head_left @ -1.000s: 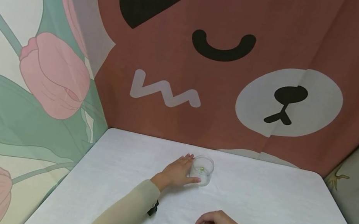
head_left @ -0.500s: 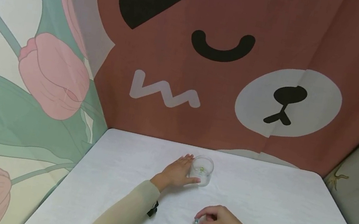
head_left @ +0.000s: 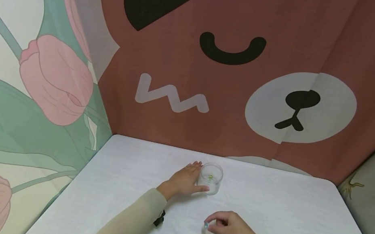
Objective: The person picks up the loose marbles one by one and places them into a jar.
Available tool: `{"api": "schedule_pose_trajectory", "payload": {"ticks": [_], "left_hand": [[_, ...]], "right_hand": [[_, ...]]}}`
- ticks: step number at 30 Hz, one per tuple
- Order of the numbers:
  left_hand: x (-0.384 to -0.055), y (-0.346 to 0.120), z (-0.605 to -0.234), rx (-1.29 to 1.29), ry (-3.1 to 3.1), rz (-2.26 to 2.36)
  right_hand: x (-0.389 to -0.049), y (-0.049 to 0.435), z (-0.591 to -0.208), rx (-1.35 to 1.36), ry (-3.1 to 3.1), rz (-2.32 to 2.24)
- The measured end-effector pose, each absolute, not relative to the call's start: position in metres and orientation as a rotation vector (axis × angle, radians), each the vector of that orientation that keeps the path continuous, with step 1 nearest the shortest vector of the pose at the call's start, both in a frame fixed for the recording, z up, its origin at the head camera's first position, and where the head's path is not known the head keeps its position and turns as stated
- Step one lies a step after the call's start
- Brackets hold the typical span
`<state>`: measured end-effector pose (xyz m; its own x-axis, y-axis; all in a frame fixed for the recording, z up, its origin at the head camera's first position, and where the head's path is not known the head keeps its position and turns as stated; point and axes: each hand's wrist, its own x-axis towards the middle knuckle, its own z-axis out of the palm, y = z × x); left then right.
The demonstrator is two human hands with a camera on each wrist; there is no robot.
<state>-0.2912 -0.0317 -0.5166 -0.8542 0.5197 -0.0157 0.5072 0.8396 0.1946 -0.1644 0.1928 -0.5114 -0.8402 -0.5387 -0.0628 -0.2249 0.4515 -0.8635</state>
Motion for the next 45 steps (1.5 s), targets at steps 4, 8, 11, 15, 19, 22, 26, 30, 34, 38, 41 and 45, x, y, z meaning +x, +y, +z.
{"api": "schedule_pose_trajectory", "payload": {"ticks": [4,8,11,15,19,22,26,30,34,38,41,45], "left_hand": [[-0.291,-0.032,-0.516,0.822,2.95,0.27],[-0.291,-0.033,-0.516,0.828,2.953,0.259],[-0.291,-0.032,-0.516,0.83,2.955,0.256],[-0.29,-0.032,-0.516,0.828,2.955,0.26],[-0.29,-0.033,-0.516,0.822,2.954,0.266],[-0.29,-0.032,-0.516,0.821,2.95,0.266],[-0.29,-0.032,-0.516,0.825,2.95,0.283],[-0.29,-0.032,-0.515,0.824,2.951,0.283],[-0.29,-0.031,-0.515,0.808,2.949,0.264],[-0.29,-0.031,-0.515,0.792,2.944,0.261],[-0.29,-0.031,-0.514,0.795,2.943,0.28],[-0.29,-0.031,-0.514,0.799,2.937,0.294]], "right_hand": [[-0.167,0.192,-0.513,-0.636,2.401,-1.343],[-0.169,0.191,-0.512,-0.622,2.42,-1.347],[-0.17,0.19,-0.51,-0.603,2.427,-1.368],[-0.172,0.19,-0.508,-0.572,2.414,-1.41],[-0.174,0.191,-0.507,-0.553,2.404,-1.455],[-0.176,0.192,-0.506,-0.536,2.415,-1.479],[-0.179,0.193,-0.505,-0.512,2.446,-1.493],[-0.183,0.194,-0.505,-0.451,2.45,-1.527],[-0.188,0.193,-0.504,-0.371,2.469,-1.553],[-0.19,0.191,-0.502,-0.32,2.479,-1.577],[-0.191,0.189,-0.499,-0.284,2.482,-1.597],[-0.193,0.186,-0.495,-0.23,2.512,-1.598]]}}
